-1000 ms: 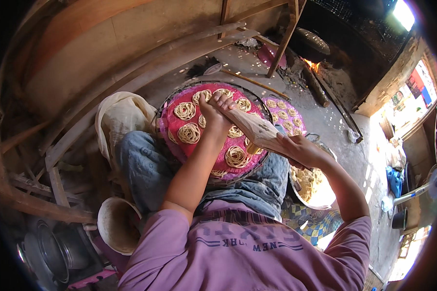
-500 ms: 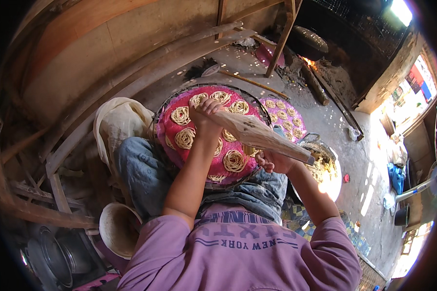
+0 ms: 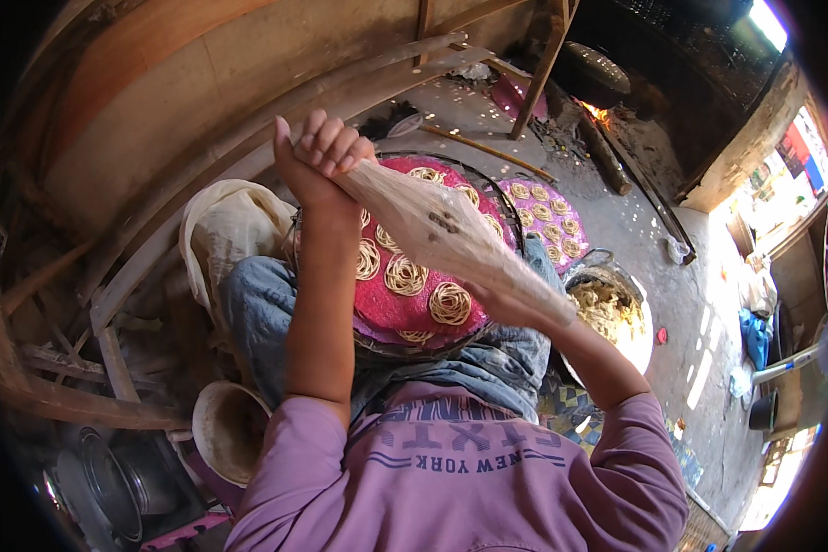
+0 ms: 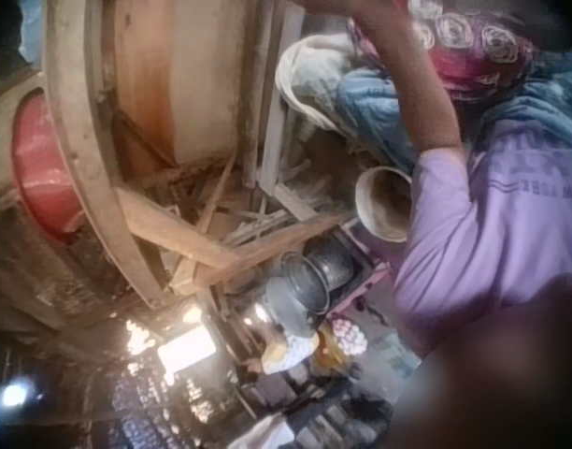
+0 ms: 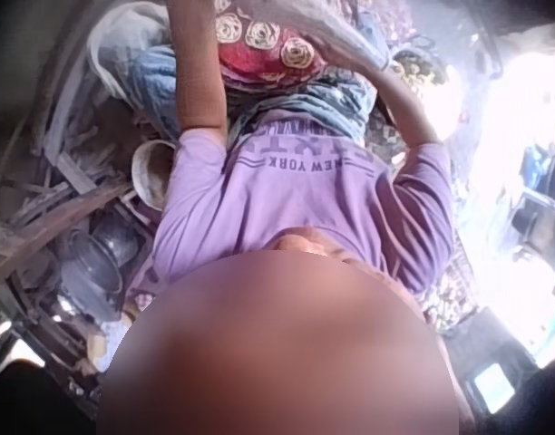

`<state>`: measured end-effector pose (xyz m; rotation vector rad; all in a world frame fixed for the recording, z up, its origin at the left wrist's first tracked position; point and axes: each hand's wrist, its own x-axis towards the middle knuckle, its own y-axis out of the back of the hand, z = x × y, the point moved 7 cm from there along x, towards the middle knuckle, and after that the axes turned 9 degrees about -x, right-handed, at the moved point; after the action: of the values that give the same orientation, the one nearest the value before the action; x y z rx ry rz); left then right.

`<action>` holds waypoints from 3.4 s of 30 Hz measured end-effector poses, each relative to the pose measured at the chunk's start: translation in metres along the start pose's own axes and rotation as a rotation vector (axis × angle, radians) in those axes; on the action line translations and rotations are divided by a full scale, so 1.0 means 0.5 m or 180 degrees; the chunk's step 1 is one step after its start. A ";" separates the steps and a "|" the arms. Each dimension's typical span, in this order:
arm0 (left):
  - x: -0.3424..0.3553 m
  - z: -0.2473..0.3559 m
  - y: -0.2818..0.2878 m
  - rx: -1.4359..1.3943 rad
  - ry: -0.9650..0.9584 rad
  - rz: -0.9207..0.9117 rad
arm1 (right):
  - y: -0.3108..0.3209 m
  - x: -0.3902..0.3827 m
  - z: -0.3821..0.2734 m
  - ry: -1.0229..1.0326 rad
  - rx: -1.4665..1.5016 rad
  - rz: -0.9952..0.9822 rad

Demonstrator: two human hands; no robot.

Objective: The person sits on the floor and uses a handheld piping tool to extrude dough into spiral shapes onto a pink mat. They repeatedly scoop dough from a metal bowl, fill the tool, and pipe spirals in a grid pattern, then cover the mat with a pink sheet.

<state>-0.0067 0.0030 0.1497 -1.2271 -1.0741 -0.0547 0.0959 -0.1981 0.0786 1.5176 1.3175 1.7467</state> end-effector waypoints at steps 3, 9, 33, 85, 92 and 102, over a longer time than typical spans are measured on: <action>0.037 0.006 -0.091 0.0625 0.0231 -0.0186 | 0.023 -0.029 0.049 -0.2240 0.4531 -0.1885; -0.030 -0.120 -0.183 0.4766 0.0491 -0.0179 | 0.207 -0.023 0.029 -0.1537 0.1579 -0.0422; -0.160 -0.571 0.111 0.4046 0.3810 -0.1842 | 0.377 -0.060 0.049 -0.0568 0.0518 0.1080; 0.128 -0.946 0.530 0.0874 0.3169 0.1623 | 0.282 -0.806 0.221 -0.4310 0.2438 0.0624; 0.220 -0.903 0.501 0.0406 0.2773 0.0959 | 0.296 -0.837 0.239 -0.4450 0.1253 0.0294; 0.208 -0.881 0.433 0.0304 0.3055 0.0406 | 0.343 -0.711 0.191 -0.4890 -0.0322 -0.0130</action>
<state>0.4480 -0.2008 0.0895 -0.9906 -0.1586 -0.4423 0.3221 -0.5342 0.0517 1.9490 0.3835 0.2152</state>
